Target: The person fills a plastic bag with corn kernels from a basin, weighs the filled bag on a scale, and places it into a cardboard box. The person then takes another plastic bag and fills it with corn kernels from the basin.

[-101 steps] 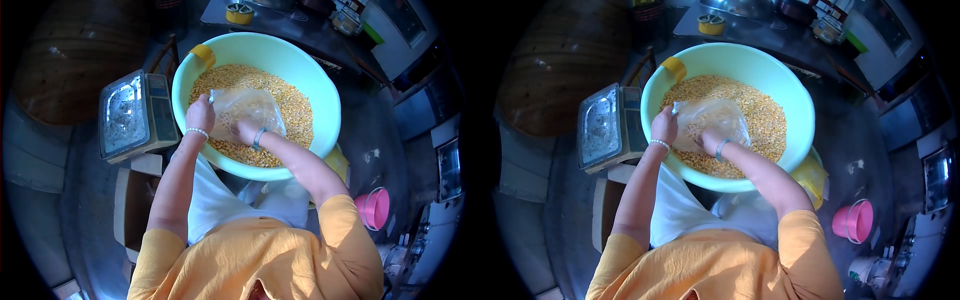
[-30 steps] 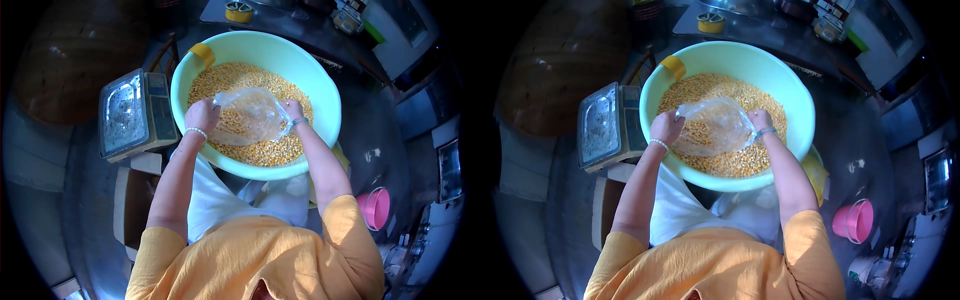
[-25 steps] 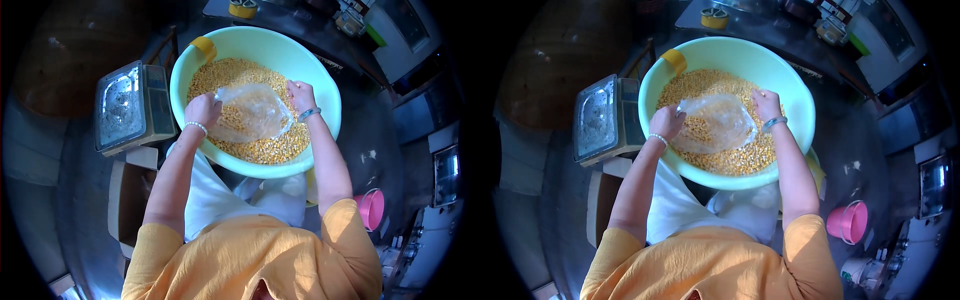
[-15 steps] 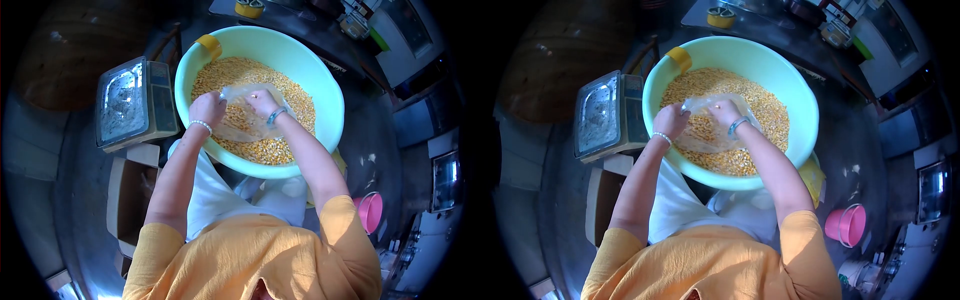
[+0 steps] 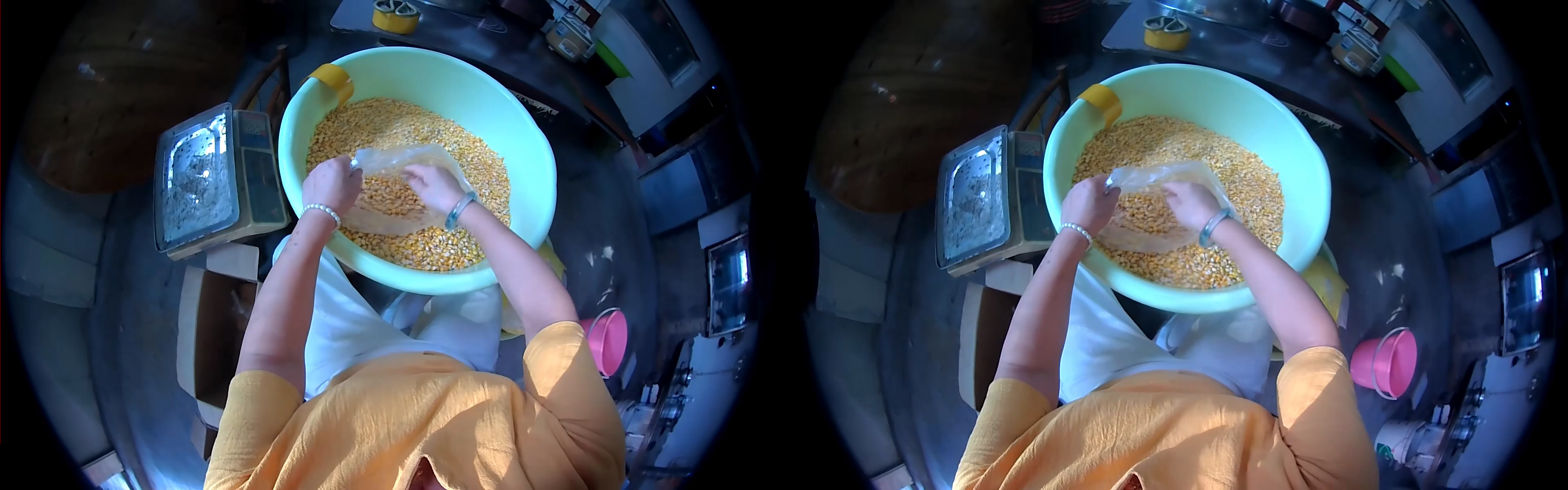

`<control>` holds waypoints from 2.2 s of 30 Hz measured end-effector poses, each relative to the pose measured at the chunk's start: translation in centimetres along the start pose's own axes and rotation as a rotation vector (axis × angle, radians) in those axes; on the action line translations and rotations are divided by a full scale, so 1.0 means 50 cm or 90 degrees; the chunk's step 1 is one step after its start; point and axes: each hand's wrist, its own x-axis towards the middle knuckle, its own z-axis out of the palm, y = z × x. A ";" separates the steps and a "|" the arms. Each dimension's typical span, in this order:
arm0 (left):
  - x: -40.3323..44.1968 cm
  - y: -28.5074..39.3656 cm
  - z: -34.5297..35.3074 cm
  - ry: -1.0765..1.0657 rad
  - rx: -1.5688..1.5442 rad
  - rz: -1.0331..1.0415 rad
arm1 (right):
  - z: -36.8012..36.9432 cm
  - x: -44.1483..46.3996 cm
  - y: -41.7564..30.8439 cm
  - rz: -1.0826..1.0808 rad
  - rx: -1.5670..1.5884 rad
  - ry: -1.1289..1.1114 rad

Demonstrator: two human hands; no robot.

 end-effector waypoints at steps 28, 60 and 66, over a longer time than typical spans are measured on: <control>-0.012 0.022 -0.023 -0.004 -0.035 0.007 | 0.061 -0.005 0.279 0.214 0.044 0.031; -0.024 -0.026 -0.029 0.003 0.208 0.073 | -0.096 -0.012 -0.063 0.079 0.420 0.039; -0.033 -0.034 -0.022 0.113 0.136 0.032 | 0.114 0.111 -0.083 0.038 0.167 -0.070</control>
